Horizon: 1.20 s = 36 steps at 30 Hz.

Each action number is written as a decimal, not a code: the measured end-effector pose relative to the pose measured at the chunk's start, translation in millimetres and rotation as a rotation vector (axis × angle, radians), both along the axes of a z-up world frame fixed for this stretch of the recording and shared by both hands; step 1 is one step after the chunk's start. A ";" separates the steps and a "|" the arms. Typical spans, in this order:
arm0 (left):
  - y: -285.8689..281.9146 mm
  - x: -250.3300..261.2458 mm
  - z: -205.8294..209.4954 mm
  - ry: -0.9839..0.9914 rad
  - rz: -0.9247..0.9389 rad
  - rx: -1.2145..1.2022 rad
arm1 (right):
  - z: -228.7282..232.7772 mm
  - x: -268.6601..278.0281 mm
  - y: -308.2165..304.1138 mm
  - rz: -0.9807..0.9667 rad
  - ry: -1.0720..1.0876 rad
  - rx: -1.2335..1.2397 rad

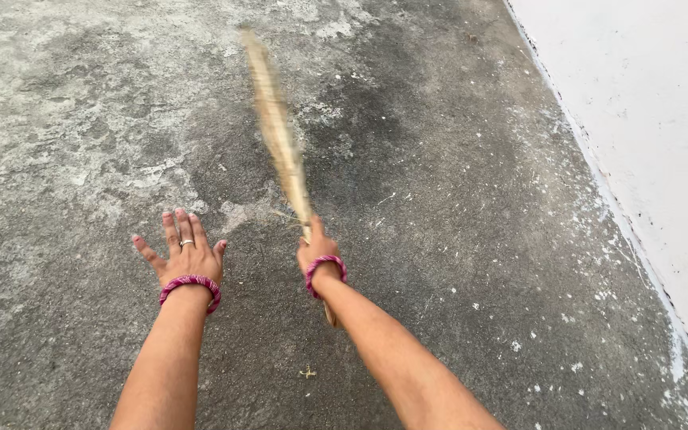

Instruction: The person sweeps a concrete floor using a small broom, moving the broom in short strokes across the surface.

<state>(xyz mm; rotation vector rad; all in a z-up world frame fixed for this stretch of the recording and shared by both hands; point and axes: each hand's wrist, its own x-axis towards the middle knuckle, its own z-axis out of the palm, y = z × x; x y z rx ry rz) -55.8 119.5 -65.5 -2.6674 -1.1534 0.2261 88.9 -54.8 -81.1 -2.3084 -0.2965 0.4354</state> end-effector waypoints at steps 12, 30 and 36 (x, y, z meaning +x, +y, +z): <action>0.5 -22.3 -14.8 0.096 0.055 -0.015 | -66.3 -43.1 -31.0 0.055 -0.014 -0.053; 10.5 -79.7 -22.9 0.104 0.128 0.413 | -22.5 -34.4 -58.9 1.011 0.003 -0.063; -2.4 -69.8 -42.8 0.091 0.192 0.228 | -39.0 4.8 -75.7 0.865 -0.049 -0.110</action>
